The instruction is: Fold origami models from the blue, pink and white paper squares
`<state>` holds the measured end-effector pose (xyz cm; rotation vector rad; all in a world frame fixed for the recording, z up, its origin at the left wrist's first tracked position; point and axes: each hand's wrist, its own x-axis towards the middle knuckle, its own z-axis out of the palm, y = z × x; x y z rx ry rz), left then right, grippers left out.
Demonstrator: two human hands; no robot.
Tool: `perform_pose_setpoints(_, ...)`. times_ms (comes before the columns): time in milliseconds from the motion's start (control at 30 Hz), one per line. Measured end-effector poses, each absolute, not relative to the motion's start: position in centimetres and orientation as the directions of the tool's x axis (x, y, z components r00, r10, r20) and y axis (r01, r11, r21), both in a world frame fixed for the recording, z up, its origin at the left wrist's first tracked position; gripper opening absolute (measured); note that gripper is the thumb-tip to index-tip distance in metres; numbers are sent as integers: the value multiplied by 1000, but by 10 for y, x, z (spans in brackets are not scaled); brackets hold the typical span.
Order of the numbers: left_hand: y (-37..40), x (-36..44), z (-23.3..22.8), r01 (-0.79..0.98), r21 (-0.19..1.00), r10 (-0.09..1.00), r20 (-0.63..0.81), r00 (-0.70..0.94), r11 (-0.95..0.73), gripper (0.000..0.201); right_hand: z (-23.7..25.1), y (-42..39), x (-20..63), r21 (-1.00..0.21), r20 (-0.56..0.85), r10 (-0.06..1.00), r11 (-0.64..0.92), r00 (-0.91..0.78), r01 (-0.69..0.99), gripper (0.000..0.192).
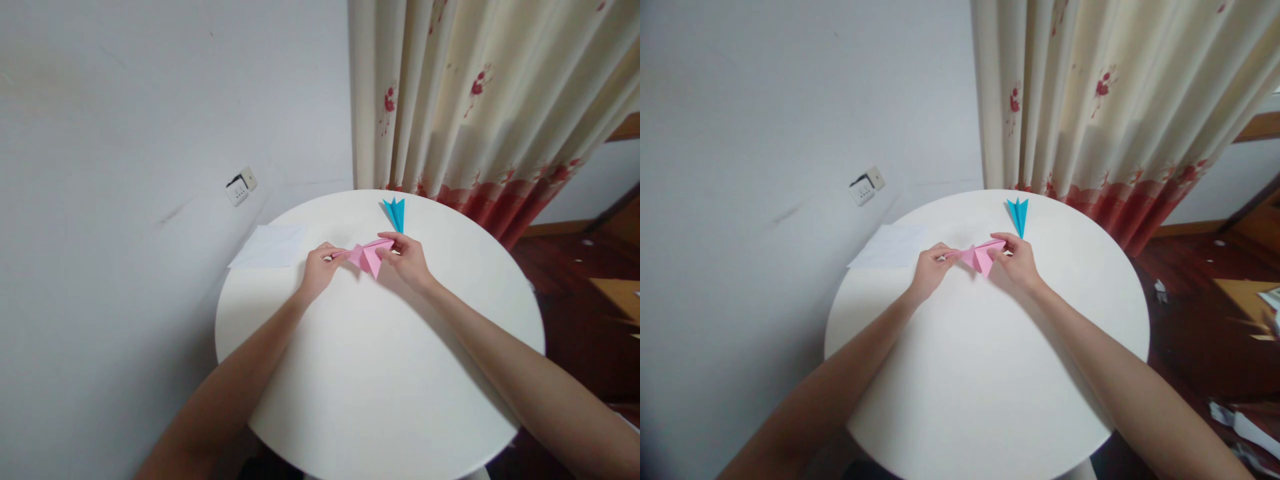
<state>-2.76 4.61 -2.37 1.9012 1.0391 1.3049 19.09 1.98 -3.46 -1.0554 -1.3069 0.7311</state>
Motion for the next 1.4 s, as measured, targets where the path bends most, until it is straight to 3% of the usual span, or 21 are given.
perform_pose_setpoints(167,48,-27,-28,188,874,887,408,217,-449,20,-31,18,190,-913,408,892,396,196,98,45)
perform_pose_setpoints(300,47,-26,-30,103,956,940,245,236,-275,31,-29,18,191,-917,398,891,381,219,115,35)
perform_pose_setpoints(400,43,-23,-29,14,979,944,191,269,-203,36,-28,18,193,-903,426,872,391,241,179,24)
perform_pose_setpoints(500,40,-22,-27,-38,990,938,140,317,-135,39,-27,18,192,-905,424,870,397,253,153,25)
perform_pose_setpoints(667,37,-26,-24,23,999,896,33,444,-49,46,-27,16,188,-946,316,931,323,184,-9,35)
perform_pose_setpoints(900,32,-29,-20,191,975,805,-24,593,-112,45,-30,11,177,-949,313,946,314,87,0,35)
perform_pose_setpoints(1133,26,-24,-18,259,952,791,-30,611,-165,40,-31,5,164,-960,277,960,278,31,-35,33)
perform_pose_setpoints(1400,25,-21,-21,224,969,806,-51,590,-102,38,-31,6,163,-976,195,976,203,101,-81,43)
